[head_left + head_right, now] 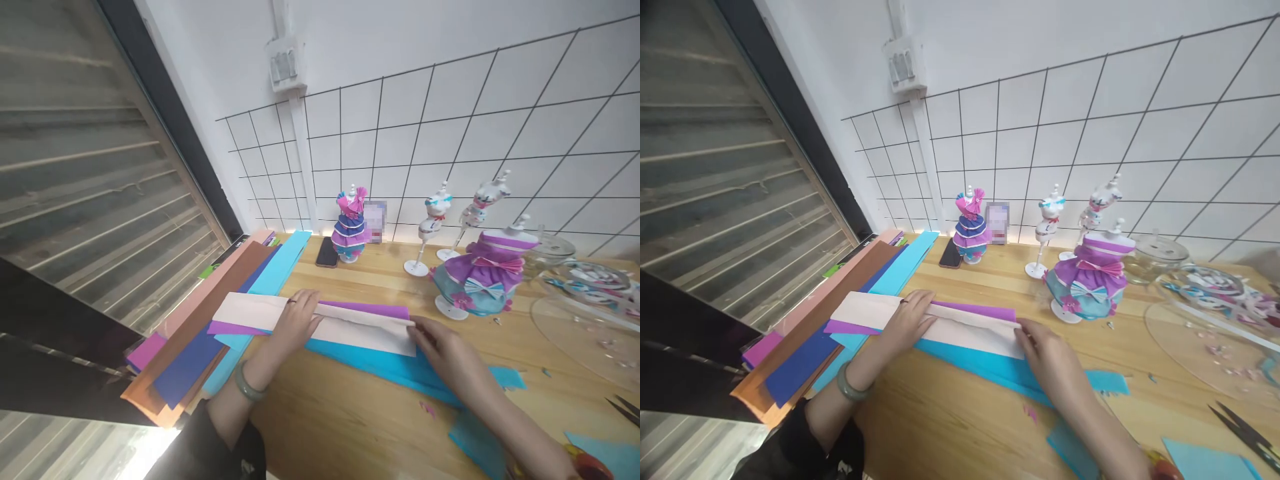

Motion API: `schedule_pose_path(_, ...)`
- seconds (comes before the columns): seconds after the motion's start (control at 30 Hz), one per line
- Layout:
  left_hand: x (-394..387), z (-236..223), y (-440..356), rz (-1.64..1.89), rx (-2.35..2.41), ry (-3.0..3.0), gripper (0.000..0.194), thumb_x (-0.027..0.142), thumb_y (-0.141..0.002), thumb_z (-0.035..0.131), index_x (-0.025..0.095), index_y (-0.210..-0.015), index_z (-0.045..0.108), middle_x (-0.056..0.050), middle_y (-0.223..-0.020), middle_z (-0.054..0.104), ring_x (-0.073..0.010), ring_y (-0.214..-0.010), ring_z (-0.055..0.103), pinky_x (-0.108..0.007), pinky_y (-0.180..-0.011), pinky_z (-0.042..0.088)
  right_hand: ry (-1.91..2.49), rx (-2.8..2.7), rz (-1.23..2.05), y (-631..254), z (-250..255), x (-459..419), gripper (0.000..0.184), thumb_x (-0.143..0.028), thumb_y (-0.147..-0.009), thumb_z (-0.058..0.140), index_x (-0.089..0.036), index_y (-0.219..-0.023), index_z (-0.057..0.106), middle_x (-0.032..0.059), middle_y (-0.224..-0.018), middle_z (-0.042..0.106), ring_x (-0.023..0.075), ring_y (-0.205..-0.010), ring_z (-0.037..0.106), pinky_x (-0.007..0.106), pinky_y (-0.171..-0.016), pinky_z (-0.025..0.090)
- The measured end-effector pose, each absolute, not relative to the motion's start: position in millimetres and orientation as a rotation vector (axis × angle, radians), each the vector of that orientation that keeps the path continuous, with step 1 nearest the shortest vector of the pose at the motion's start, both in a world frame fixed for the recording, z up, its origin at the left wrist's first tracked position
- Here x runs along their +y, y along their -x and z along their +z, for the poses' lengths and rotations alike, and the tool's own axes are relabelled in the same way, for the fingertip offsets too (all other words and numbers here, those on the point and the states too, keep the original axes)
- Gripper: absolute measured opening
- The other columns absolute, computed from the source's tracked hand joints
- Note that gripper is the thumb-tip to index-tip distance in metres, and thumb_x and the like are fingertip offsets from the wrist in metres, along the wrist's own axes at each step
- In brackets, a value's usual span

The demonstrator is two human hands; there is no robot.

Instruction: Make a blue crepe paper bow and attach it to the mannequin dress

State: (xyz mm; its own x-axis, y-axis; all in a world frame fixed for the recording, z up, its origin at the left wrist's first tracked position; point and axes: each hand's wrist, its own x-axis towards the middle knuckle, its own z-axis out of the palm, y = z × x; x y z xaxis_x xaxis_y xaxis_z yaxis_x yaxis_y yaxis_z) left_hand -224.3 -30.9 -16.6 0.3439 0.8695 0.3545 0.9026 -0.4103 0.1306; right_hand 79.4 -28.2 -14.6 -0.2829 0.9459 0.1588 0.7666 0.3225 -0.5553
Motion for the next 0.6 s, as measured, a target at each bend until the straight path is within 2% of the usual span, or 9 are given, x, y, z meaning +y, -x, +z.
schedule_pose_path(0.1, -25, -26, 243, -0.398, -1.836, 2.521, 0.049, 0.027, -0.083, 0.049, 0.015, -0.128, 0.035, -0.013, -0.128, 0.046, -0.0251, -0.122, 0.039, -0.042, -0.098, 0.035, 1.592, -2.035, 0.546, -82, -21, -16, 0.033, -0.036, -0.086, 0.037, -0.018, -0.106, 0.056, 0.0102, -0.096, 0.069, 0.0253, -0.086, 0.065, 0.036, -0.069, 0.049)
schedule_pose_path(0.2, -19, -34, 252, -0.251, -1.917, 2.568, 0.043, 0.029, -0.084, 0.048, 0.015, -0.124, 0.042, -0.012, -0.124, 0.05, -0.0241, -0.117, 0.044, -0.039, -0.096, 0.036, 1.598, -2.08, 0.565, -81, -27, -14, 0.036, -0.034, -0.085, 0.036, -0.016, -0.108, 0.056, 0.0104, -0.095, 0.069, 0.0251, -0.085, 0.065, 0.036, -0.068, 0.05)
schedule_pose_path(0.33, -13, -35, 255, -0.248, -1.941, 2.554, 0.04, 0.034, -0.083, 0.051, 0.017, -0.119, 0.048, -0.01, -0.114, 0.056, -0.0238, -0.11, 0.048, -0.038, -0.091, 0.037, 1.557, -2.217, 0.542, -79, -33, -18, 0.039, -0.03, -0.084, 0.034, -0.012, -0.109, 0.057, 0.0137, -0.102, 0.067, 0.0242, -0.087, 0.065, 0.037, -0.074, 0.05)
schedule_pose_path(0.5, -8, -31, 255, -0.243, -1.942, 2.519, 0.041, 0.036, -0.076, 0.06, 0.021, -0.114, 0.053, -0.008, -0.104, 0.055, -0.0267, -0.106, 0.046, -0.04, -0.087, 0.036, 1.538, -2.304, 0.466, -83, -39, -22, 0.037, -0.026, -0.084, 0.033, -0.013, -0.107, 0.058, 0.0136, -0.105, 0.065, 0.0253, -0.092, 0.063, 0.039, -0.077, 0.05)
schedule_pose_path(0.6, -10, -28, 254, -0.268, -1.885, 2.488, 0.047, 0.033, -0.075, 0.062, 0.022, -0.119, 0.048, -0.007, -0.102, 0.053, -0.0254, -0.105, 0.045, -0.039, -0.087, 0.035, 1.505, -2.293, 0.366, -84, -39, -22, 0.039, -0.022, -0.083, 0.034, -0.012, -0.116, 0.053, 0.0145, -0.11, 0.062, 0.0251, -0.095, 0.061, 0.038, -0.079, 0.049)
